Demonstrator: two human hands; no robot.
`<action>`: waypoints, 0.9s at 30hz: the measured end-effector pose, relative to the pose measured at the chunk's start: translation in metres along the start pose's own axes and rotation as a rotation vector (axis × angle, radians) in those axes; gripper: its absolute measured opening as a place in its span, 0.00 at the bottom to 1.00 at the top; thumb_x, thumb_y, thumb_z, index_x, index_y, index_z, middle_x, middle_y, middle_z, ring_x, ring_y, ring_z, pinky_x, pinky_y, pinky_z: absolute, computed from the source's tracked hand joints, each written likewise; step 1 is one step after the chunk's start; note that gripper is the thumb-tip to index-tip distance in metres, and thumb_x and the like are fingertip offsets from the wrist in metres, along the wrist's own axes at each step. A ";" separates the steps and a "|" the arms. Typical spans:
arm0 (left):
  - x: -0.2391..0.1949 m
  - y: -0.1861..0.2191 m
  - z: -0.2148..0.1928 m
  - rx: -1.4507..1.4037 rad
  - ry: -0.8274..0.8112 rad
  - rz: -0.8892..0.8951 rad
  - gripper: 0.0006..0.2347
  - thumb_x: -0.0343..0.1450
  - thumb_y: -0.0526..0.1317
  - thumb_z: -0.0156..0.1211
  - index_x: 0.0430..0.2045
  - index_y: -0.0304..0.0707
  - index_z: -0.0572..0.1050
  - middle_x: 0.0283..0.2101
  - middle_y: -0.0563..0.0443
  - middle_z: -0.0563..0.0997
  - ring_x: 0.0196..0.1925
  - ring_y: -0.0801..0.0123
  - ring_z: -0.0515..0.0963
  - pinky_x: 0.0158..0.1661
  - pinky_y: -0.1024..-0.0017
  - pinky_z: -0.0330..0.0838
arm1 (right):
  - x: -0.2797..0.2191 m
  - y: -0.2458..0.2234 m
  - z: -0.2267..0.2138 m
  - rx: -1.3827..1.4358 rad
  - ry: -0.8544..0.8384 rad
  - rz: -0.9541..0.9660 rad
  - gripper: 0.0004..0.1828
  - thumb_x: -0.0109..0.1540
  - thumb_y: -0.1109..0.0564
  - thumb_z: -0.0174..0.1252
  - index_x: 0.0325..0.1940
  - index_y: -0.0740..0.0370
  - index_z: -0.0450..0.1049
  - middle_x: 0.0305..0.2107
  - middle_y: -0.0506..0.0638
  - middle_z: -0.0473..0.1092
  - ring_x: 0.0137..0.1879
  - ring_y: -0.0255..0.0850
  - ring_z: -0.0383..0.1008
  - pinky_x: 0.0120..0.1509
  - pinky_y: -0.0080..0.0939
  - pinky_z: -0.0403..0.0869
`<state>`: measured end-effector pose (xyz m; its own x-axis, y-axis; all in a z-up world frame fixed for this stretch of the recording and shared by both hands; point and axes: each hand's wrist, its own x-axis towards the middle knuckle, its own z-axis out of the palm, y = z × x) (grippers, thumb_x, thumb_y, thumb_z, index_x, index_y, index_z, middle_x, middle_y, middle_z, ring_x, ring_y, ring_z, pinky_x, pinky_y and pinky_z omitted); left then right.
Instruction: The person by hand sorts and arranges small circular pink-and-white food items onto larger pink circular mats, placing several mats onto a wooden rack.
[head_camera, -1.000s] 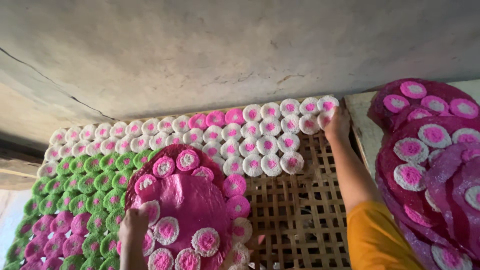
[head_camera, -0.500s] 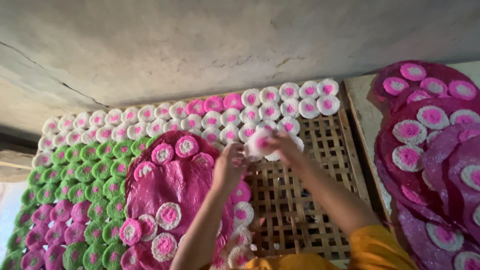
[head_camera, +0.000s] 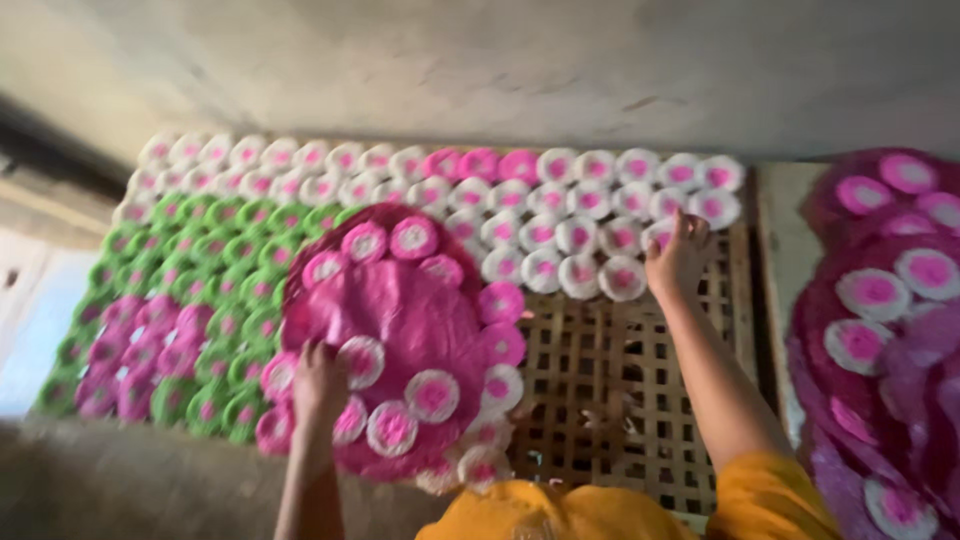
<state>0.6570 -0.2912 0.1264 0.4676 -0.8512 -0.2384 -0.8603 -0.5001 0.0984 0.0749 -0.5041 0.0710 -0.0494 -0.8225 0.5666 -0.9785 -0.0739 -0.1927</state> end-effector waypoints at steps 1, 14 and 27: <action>-0.009 -0.002 0.006 0.008 0.155 0.118 0.26 0.73 0.47 0.53 0.66 0.34 0.60 0.70 0.34 0.61 0.68 0.45 0.66 0.63 0.49 0.62 | -0.006 -0.035 -0.011 0.201 -0.058 0.010 0.26 0.58 0.57 0.66 0.58 0.68 0.71 0.46 0.64 0.72 0.52 0.60 0.73 0.53 0.61 0.74; -0.029 0.022 -0.013 -0.227 0.142 0.155 0.10 0.72 0.38 0.58 0.45 0.38 0.72 0.47 0.44 0.79 0.52 0.53 0.77 0.52 0.51 0.73 | -0.090 -0.306 -0.066 0.700 -0.448 -0.239 0.27 0.56 0.56 0.67 0.57 0.65 0.71 0.47 0.60 0.75 0.53 0.57 0.76 0.57 0.54 0.74; -0.091 0.221 -0.044 -0.843 -0.135 0.501 0.13 0.71 0.36 0.64 0.48 0.38 0.74 0.41 0.44 0.85 0.38 0.60 0.85 0.38 0.64 0.81 | -0.074 -0.195 -0.116 1.142 -0.769 0.391 0.21 0.70 0.43 0.55 0.46 0.64 0.80 0.39 0.52 0.78 0.42 0.41 0.78 0.50 0.42 0.74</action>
<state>0.4327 -0.3311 0.2120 0.0164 -0.9963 -0.0844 -0.5014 -0.0813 0.8614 0.2458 -0.3632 0.1595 0.2066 -0.9639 -0.1681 -0.2151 0.1228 -0.9688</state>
